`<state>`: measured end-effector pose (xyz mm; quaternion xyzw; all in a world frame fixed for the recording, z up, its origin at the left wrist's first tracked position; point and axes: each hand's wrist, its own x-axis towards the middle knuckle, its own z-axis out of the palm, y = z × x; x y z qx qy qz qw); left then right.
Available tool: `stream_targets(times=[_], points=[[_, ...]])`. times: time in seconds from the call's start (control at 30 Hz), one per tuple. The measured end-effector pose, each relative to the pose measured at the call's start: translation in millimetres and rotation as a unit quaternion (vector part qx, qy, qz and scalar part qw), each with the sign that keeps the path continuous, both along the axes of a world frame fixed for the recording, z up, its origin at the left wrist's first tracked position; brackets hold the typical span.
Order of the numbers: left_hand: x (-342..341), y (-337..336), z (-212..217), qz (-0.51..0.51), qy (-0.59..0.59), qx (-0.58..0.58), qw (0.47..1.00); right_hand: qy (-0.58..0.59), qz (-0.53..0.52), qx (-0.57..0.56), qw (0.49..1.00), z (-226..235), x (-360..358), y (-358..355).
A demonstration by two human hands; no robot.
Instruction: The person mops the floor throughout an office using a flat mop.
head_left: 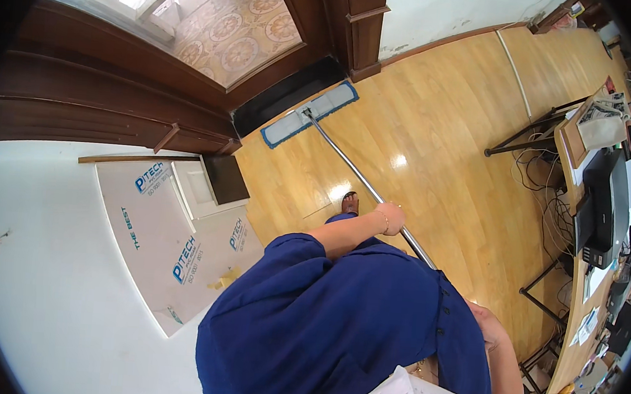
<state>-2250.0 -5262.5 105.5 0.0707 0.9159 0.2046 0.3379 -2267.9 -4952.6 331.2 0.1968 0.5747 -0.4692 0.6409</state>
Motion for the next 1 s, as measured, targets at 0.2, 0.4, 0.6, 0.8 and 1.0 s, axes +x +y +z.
stream_targets(times=[0.2, 0.4, 0.6, 0.8, 1.0], points=[[6, 8, -8, -0.008, -0.009, -0.003, 1.0, -0.003, -0.012, -0.024, 1.0, -11, 11, 14], [13, 15, -17, -0.006, 0.023, -0.019, 1.0, 0.051, 0.048, 0.0, 0.998, 4, 13, 8], [19, 2, -5, 0.016, -0.005, -0.022, 1.0, 0.011, -0.003, -0.046, 0.999, -11, 10, 5], [29, -30, -28, 0.029, -0.014, -0.045, 0.998, 0.051, 0.072, 0.037, 0.995, 30, 6, -75], [23, -83, -31, 0.068, 0.007, -0.064, 0.996, 0.05, 0.028, -0.035, 0.998, 7, 6, -110]])
